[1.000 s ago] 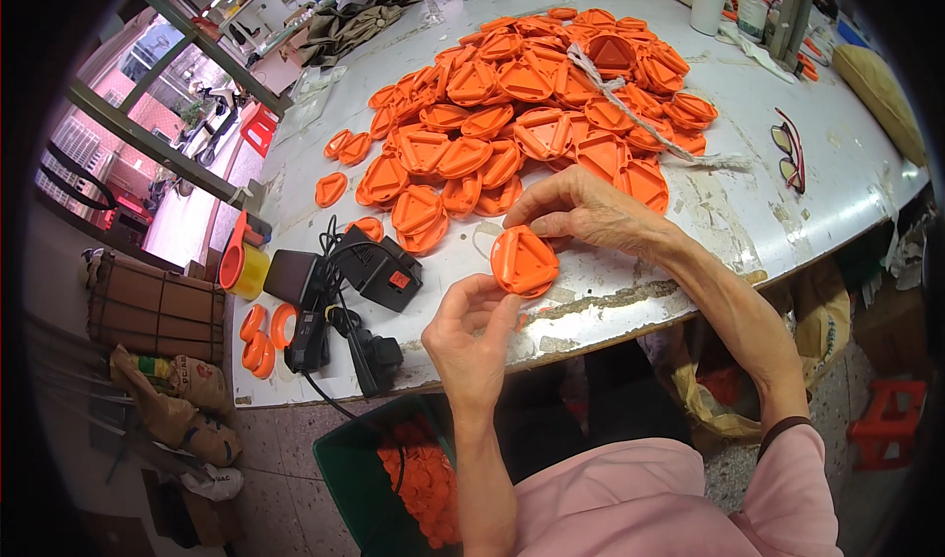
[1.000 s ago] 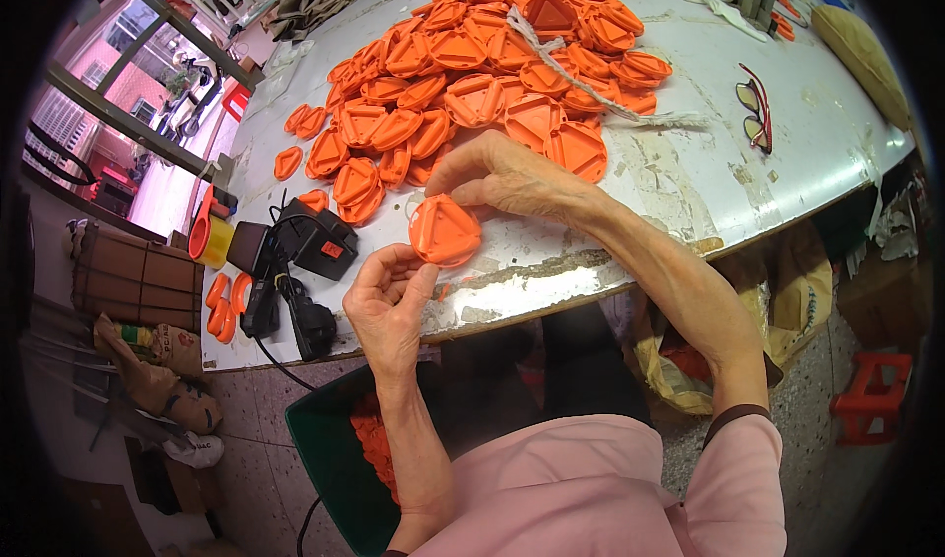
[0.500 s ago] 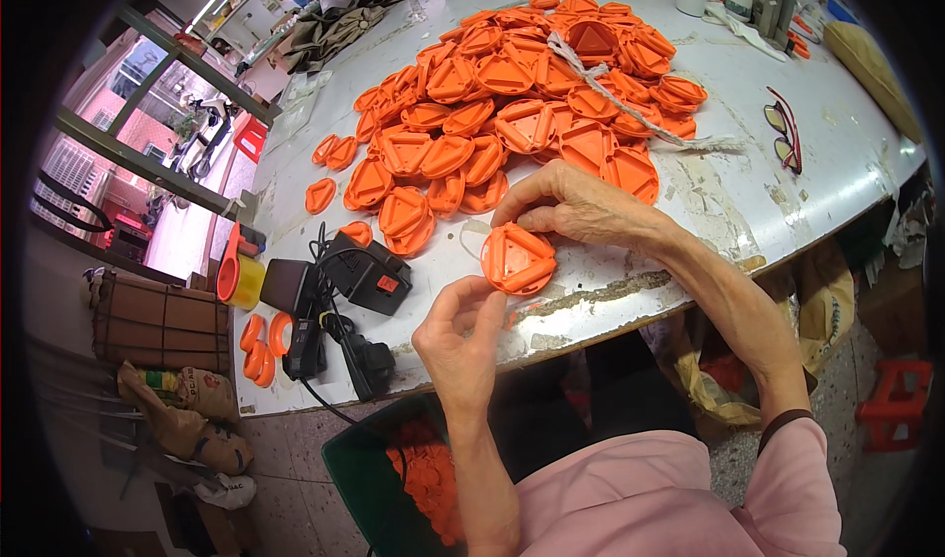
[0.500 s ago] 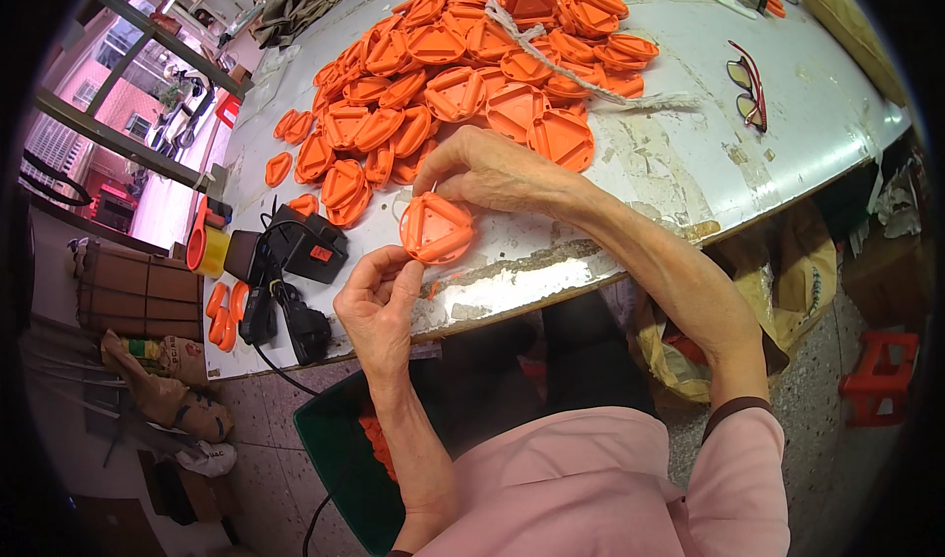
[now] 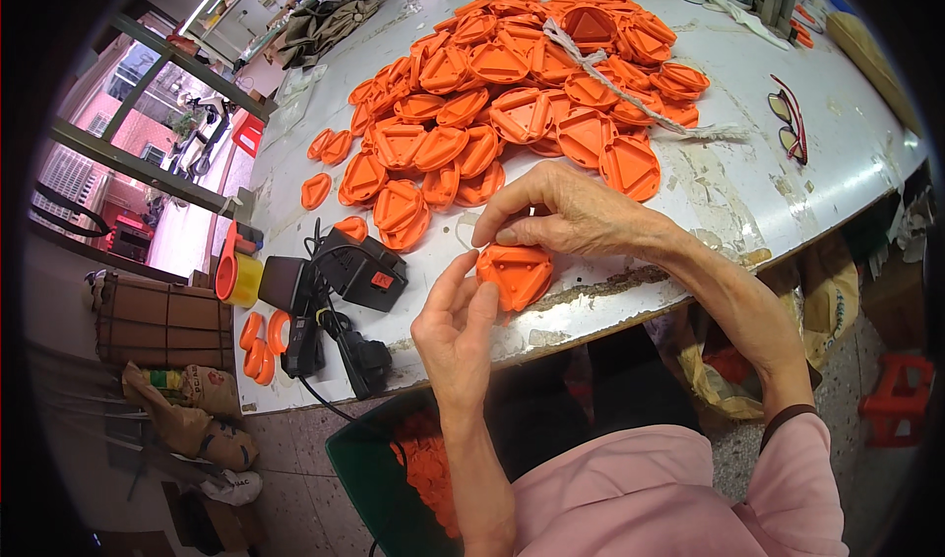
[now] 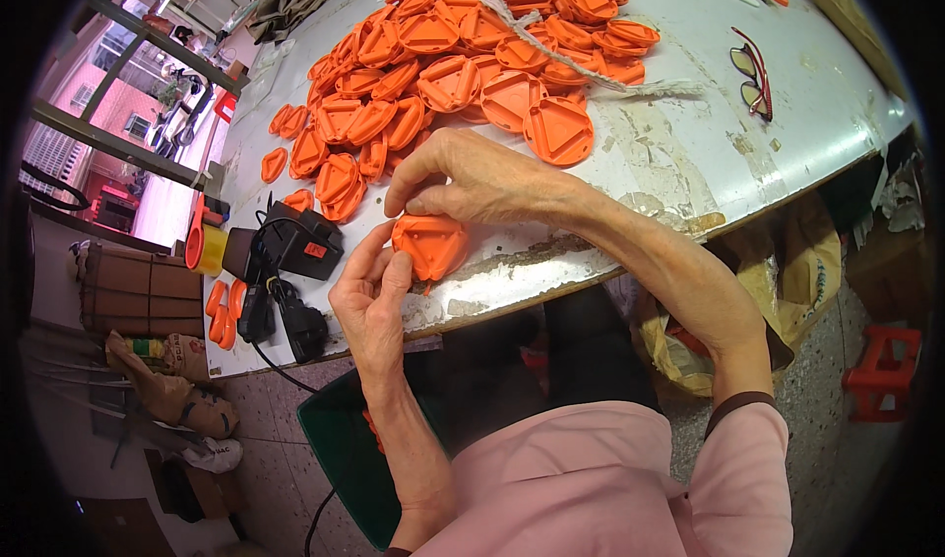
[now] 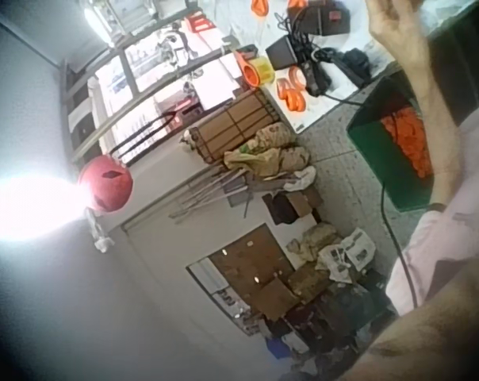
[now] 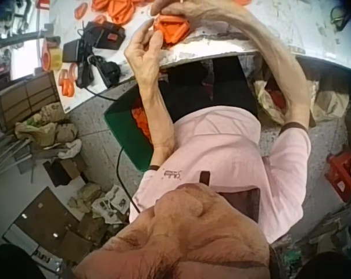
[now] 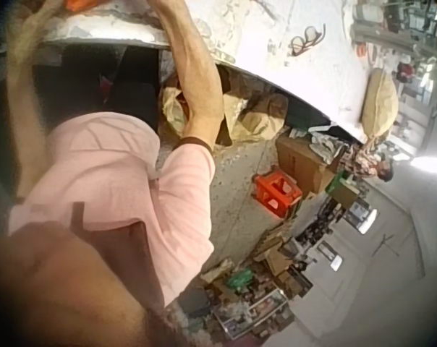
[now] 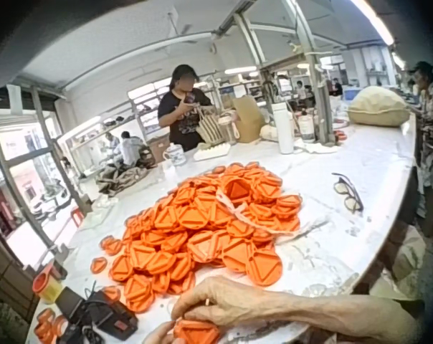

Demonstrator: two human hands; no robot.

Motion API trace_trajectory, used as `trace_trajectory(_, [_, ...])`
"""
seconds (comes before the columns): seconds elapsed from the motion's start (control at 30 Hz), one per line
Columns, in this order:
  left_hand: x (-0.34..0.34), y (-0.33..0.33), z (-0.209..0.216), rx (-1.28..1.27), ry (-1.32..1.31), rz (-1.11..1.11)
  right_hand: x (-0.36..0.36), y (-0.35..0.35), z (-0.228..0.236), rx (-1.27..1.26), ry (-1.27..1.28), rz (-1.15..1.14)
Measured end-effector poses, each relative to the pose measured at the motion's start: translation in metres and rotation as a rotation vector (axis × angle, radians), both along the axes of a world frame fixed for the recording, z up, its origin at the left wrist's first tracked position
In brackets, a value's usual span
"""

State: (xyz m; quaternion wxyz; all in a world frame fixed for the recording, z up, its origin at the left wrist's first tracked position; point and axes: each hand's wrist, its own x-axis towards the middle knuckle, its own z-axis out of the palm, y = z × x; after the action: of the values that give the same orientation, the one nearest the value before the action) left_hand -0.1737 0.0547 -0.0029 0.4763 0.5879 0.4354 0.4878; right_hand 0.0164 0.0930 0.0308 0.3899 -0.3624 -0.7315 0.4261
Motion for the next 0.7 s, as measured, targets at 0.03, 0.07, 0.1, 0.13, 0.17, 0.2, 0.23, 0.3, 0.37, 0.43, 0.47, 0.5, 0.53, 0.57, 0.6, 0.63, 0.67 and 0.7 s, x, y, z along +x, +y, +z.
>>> trace_trajectory(0.03, [-0.0006,0.0004,-0.0012,0.011,0.005,-0.015,-0.0010,-0.0009,0.0013,-0.002,0.001,0.002])
trace_trajectory(0.07, [-0.0005,-0.0002,-0.0010,0.009,0.006,-0.014,-0.0020,-0.0021,0.0026,0.007,-0.002,-0.007])
trace_trajectory(0.1, [0.0003,-0.0011,-0.0004,-0.009,-0.030,-0.009,-0.0021,-0.0028,0.0033,0.016,-0.005,-0.016])
trace_trajectory(0.13, [0.0010,-0.0017,0.0001,-0.027,-0.067,-0.004,-0.0018,-0.0030,0.0035,0.015,-0.005,-0.016])
trace_trajectory(0.17, [0.0016,-0.0017,0.0004,-0.028,-0.067,-0.005,-0.0015,-0.0033,0.0037,0.019,-0.002,-0.018])
trace_trajectory(0.2, [0.0016,-0.0015,0.0008,-0.028,-0.062,0.009,-0.0018,-0.0032,0.0037,0.025,0.001,-0.017])
trace_trajectory(0.23, [0.0014,-0.0015,0.0011,-0.027,-0.058,0.022,-0.0018,-0.0031,0.0029,0.026,0.001,-0.015])
trace_trajectory(0.3, [0.0005,-0.0013,0.0004,-0.028,-0.083,0.020,-0.0009,-0.0028,0.0007,-0.004,0.013,-0.021])
trace_trajectory(0.37, [0.0006,-0.0011,0.0001,-0.028,-0.109,0.016,0.0008,-0.0031,0.0005,-0.019,0.002,-0.032])
trace_trajectory(0.43, [0.0008,-0.0014,0.0003,-0.014,-0.086,0.064,0.0014,-0.0017,-0.0004,-0.033,-0.007,-0.038])
trace_trajectory(0.47, [-0.0001,-0.0011,-0.0005,-0.012,-0.086,0.066,0.0017,-0.0004,-0.0020,-0.090,0.004,-0.039])
trace_trajectory(0.5, [-0.0001,-0.0003,-0.0018,-0.008,-0.120,0.077,0.0033,0.0000,-0.0024,-0.148,0.013,-0.043])
trace_trajectory(0.53, [0.0001,0.0002,-0.0023,-0.005,-0.154,0.088,0.0047,-0.0002,-0.0020,-0.145,0.012,-0.043])
trace_trajectory(0.57, [0.0007,0.0002,-0.0021,-0.003,-0.154,0.088,0.0059,-0.0004,-0.0018,-0.178,0.016,-0.035])
trace_trajectory(0.6, [0.0012,-0.0004,-0.0015,0.004,-0.172,0.120,0.0066,-0.0009,-0.0007,-0.208,0.018,-0.026])
trace_trajectory(0.63, [0.0011,-0.0008,-0.0009,0.012,-0.189,0.152,0.0070,-0.0012,0.0005,-0.204,0.017,-0.025])
trace_trajectory(0.67, [-0.0002,-0.0004,-0.0010,0.015,-0.190,0.153,0.0072,-0.0013,0.0018,-0.264,0.048,0.010])
trace_trajectory(0.7, [-0.0019,0.0011,-0.0020,0.018,-0.210,0.152,0.0077,-0.0009,0.0025,-0.325,0.080,0.044])
